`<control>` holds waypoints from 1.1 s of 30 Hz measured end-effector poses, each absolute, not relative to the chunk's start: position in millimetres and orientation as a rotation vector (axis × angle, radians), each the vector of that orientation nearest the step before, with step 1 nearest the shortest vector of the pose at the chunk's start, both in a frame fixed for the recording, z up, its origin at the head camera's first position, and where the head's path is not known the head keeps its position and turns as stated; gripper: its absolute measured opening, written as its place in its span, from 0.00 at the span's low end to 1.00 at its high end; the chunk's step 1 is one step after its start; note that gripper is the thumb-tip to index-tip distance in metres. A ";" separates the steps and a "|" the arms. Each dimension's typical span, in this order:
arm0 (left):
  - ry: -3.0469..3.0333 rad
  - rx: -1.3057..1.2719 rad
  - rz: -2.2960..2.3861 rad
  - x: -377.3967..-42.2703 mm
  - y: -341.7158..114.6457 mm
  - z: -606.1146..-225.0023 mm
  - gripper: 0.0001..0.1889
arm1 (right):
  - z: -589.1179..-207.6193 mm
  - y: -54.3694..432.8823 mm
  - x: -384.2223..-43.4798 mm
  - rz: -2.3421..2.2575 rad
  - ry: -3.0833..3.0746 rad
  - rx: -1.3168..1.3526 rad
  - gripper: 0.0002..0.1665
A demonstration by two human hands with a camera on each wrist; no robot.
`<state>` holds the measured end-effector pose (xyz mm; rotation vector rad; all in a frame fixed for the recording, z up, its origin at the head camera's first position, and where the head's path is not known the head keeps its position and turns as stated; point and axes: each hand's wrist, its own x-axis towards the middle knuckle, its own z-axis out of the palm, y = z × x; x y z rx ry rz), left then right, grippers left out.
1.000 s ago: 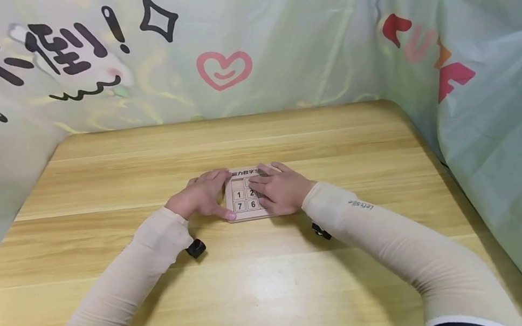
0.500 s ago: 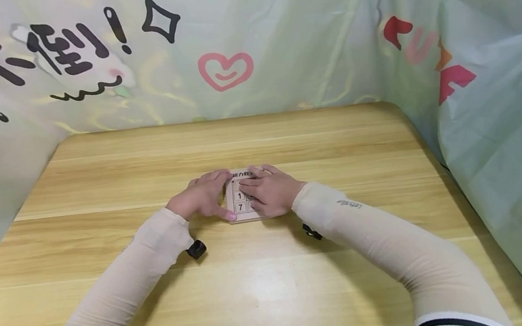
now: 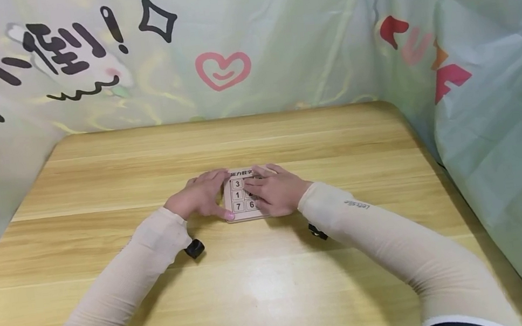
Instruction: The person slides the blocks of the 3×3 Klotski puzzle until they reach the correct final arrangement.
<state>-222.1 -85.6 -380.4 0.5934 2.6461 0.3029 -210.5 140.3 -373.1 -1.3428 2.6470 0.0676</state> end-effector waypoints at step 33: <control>2.615 0.615 0.371 -220.2 -88.4 -381.5 0.60 | -373.6 154.2 -193.1 0.096 2.617 -1.424 0.30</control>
